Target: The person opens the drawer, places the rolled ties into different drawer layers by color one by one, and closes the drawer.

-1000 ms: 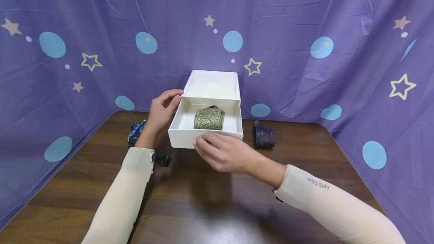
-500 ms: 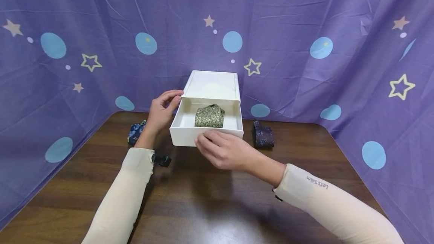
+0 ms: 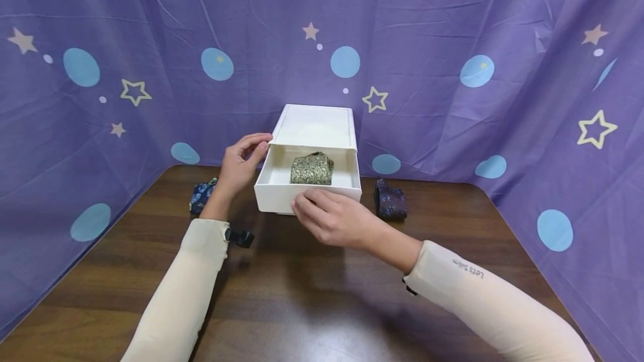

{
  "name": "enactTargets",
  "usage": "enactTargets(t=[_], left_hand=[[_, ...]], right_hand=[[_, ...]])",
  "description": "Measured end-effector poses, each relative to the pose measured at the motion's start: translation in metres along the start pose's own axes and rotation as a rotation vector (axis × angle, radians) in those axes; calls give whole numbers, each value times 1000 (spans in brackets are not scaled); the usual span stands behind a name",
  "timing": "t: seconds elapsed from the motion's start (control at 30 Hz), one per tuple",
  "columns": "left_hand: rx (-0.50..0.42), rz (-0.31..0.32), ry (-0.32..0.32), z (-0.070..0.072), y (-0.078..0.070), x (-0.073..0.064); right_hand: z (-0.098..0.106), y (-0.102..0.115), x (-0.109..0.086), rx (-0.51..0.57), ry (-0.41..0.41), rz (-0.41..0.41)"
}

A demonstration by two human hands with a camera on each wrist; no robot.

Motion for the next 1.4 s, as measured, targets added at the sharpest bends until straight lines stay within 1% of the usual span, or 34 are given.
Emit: enactTargets(t=[0.03,0.07,0.1,0.17,0.3,0.5,0.87,1.2,1.4], left_hand=[[-3,4,1,0,3,1],[-5,5,1,0,3,1],[-8,3,2,0,1,0],[-5,2,3,0,-9,-2],[5,-16,1,0,-15,-3],[16,-22,1,0,-15,-3],[25,-13,-2,1,-14,-2],[26,-26,-6,2,-15,-2],[24,-20,-4,2,-14,-3]], right_hand=[[0,0,0,-1,-2,-1],[-1,-1,1,-1,-3,-3],[-1,-1,1,-1,-1,-5],[-2,-1,1,-4,0,-6],[-4,-1,0,-6,10,-8],[-6,-2,1,1,20,-14],[-11,-6,3,0,38,-26],[-15,-10,3,-4,22,-23],[-16,-11,3,6,13,-27]])
Point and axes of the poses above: each hand's wrist, its own x-axis towards the middle knuckle, its own z-axis out of the back of the hand, y = z × x, the point moved 9 cm from there along x, towards the middle knuckle, and after that the axes turned 8 degrees about -y, right-handed, at the moved point
